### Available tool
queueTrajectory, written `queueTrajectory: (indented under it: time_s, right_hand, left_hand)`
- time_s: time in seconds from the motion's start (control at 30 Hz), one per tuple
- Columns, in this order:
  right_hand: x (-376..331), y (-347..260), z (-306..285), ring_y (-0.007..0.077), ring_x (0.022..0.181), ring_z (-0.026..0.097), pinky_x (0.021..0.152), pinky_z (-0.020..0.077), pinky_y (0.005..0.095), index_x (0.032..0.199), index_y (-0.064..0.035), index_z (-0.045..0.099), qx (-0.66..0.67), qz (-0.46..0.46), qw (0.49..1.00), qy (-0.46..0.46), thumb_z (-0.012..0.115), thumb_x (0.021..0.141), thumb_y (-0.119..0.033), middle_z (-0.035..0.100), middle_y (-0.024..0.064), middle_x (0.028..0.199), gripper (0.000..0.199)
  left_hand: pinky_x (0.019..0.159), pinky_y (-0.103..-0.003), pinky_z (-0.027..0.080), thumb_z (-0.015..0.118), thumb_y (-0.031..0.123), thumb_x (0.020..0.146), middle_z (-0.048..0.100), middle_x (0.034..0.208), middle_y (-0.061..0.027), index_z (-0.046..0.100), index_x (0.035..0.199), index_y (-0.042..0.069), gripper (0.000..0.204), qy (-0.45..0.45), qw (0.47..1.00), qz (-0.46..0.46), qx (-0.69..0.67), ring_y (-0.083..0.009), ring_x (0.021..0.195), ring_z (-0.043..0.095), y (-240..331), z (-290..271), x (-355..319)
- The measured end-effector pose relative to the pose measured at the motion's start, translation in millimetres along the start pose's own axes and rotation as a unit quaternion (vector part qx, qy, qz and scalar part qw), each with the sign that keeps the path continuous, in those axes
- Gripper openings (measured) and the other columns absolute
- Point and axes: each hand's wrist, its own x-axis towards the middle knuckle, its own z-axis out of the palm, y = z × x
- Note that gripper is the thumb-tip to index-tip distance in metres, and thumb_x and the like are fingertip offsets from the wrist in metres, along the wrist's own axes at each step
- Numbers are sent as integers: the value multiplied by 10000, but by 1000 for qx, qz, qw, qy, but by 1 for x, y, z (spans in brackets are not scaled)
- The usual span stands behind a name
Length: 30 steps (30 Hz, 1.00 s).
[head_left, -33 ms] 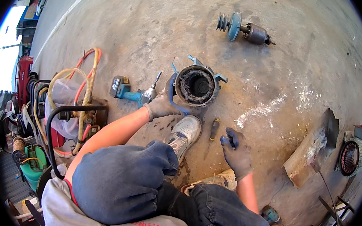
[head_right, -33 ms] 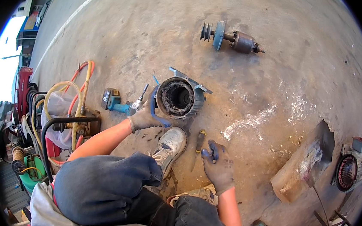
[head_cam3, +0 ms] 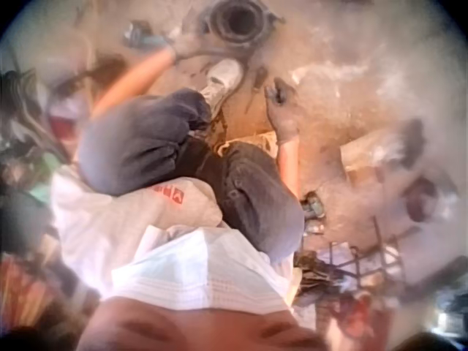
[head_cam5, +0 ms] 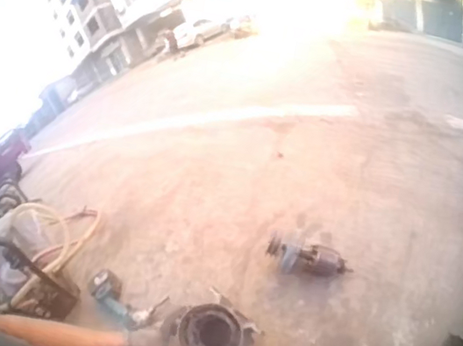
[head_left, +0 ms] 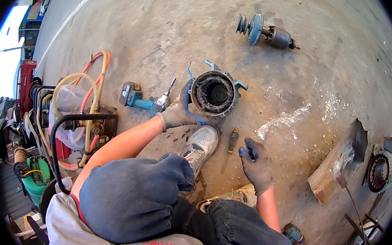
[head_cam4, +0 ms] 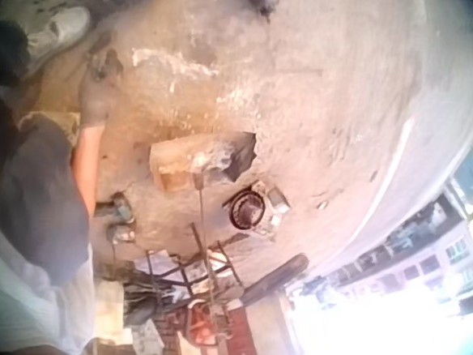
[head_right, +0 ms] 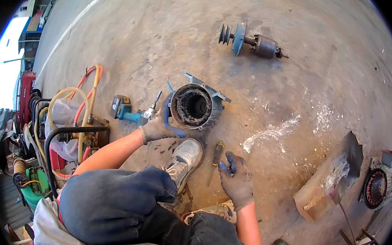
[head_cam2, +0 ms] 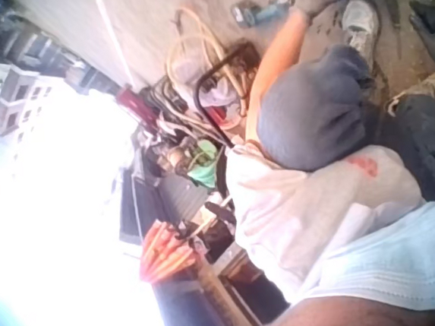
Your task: The person disassembles an electric motor on a concrete floor. They use a cordless impact driver to remove bolts from the motor housing, then separate the stator and rotor. The person uses a screwdriver to pry off a fan cover and a pneumatic air gun to blow dust out of the motor components.
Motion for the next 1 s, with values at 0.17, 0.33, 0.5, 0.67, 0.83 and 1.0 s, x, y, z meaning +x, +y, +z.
queueTrajectory:
  time_s: [0.17,0.33,0.5,0.67,0.83,1.0]
  right_hand:
    - [10,7,8,289,874,667,798,531,383,1240,-32,610,-8,-7,999,-47,693,878,-238,647,186,1069,425]
    - [11,8,10,303,885,669,792,532,391,1236,-34,614,-10,2,998,-58,695,872,-241,645,193,1071,426]
    - [8,20,14,328,912,669,805,530,396,1236,-37,613,-12,15,998,-53,688,875,-253,644,194,1091,428]
    - [9,21,15,337,925,663,816,525,405,1244,-62,611,-35,30,996,-81,674,880,-278,641,181,1114,429]
    - [11,21,18,340,953,657,834,519,417,1255,-77,606,-29,40,995,-89,670,877,-293,637,179,1124,439]
    - [13,30,23,341,987,650,857,512,417,1247,-67,610,-48,36,994,-89,665,878,-303,637,179,1127,442]
  left_hand:
    - [1230,-454,-33,633,639,841,185,1603,-190,214,1545,45,1012,-84,993,54,63,-333,1499,90,14,-1,17]
    - [1222,-475,-54,674,608,822,192,1602,-186,207,1550,63,1022,-109,990,73,57,-333,1497,92,-3,0,23]
    - [1221,-447,5,769,580,739,248,1579,-169,216,1546,67,1105,-40,987,132,80,-322,1477,158,-10,6,28]
    - [1219,-430,113,849,529,670,317,1546,-161,252,1524,40,1151,-37,971,122,201,-314,1449,251,-11,7,29]
    - [1220,-457,-48,752,584,760,249,1579,-164,246,1541,78,1059,-42,995,91,26,-330,1491,106,-3,3,29]
    - [1223,-459,17,779,536,754,307,1556,-174,233,1528,31,1073,-49,978,125,158,-311,1460,235,11,1,42]
